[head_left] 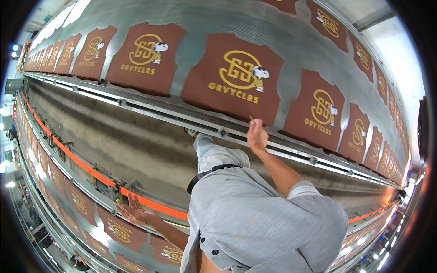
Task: The person uses a small pointed tool to carefully remove excess yellow ink from the surface of a brown t-shirt lying on a conveyor belt. The shirt features a yellow logo and a cartoon character. The person works methodically along the edges of the printed design to clean up imperfections.
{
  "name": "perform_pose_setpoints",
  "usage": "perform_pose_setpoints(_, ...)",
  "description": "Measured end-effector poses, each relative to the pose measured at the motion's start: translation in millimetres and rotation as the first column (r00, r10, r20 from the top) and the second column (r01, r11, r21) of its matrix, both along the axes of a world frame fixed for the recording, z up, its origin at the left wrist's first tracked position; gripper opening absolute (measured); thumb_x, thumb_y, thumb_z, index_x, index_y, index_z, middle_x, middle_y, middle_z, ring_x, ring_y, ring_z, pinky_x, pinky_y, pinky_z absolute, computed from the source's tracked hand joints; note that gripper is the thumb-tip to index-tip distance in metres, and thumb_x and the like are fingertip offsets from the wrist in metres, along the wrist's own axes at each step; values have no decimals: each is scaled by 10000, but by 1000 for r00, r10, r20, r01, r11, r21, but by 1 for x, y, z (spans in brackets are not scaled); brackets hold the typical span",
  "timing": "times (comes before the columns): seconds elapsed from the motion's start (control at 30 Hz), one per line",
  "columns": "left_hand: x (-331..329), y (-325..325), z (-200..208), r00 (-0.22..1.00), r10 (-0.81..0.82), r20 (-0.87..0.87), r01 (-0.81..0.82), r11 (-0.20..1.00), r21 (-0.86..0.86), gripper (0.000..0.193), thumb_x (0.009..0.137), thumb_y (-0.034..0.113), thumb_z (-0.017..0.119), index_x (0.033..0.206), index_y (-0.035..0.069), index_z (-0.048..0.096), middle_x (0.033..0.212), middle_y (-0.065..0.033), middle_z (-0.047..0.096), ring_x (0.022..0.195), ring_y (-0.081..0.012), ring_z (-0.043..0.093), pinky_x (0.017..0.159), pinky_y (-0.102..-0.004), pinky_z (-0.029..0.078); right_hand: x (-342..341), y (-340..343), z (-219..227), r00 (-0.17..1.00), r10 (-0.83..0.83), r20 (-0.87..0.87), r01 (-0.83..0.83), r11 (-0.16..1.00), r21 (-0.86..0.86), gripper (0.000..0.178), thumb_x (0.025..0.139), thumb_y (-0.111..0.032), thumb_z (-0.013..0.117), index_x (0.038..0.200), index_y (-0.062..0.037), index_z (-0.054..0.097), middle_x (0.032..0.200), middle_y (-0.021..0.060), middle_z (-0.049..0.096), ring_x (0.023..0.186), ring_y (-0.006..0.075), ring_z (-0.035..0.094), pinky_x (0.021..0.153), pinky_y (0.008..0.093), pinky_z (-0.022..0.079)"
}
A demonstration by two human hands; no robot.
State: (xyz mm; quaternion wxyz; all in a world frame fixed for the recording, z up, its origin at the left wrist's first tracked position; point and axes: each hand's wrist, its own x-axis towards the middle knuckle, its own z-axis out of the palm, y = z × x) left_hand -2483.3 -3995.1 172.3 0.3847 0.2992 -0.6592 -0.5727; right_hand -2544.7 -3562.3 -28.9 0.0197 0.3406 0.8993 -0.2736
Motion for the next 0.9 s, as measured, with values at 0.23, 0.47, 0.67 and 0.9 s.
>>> perform_pose_setpoints(0.23,-126,-57,27,996,-24,84,24,1000,-6,613,1028,303,599,1474,-41,357,1398,-192,538,1110,-363,681,828,-404,640,0,0,-3,998,-27,55,20,992,127,169,1062,-266,427,1132,-127,491,967,190,678,899,443,652,761,552,500)
perform_pose_setpoints(0.47,-229,-131,14,988,-135,76,129,989,78,669,1019,305,616,1534,11,307,1503,-152,479,1115,-314,687,908,-390,585,-56,-23,-20,942,0,-335,98,956,276,137,1029,-195,515,1054,-71,571,987,153,625,902,370,654,761,473,502)
perform_pose_setpoints(0.67,-308,-195,4,966,-231,116,223,972,80,696,1007,323,638,1540,21,307,1520,-129,466,1112,-304,687,921,-394,587,-237,-167,5,912,-142,-385,50,970,-238,227,1025,-281,528,1075,-66,584,830,122,675,723,306,677,658,434,520)
perform_pose_setpoints(0.9,-368,-294,-5,941,-305,148,287,949,130,697,1009,300,634,1549,22,292,1524,-124,461,1125,-304,680,930,-394,586,-355,-423,20,928,-126,-350,-97,827,-553,215,1023,-286,520,997,-80,578,758,121,699,725,344,708,676,465,531)
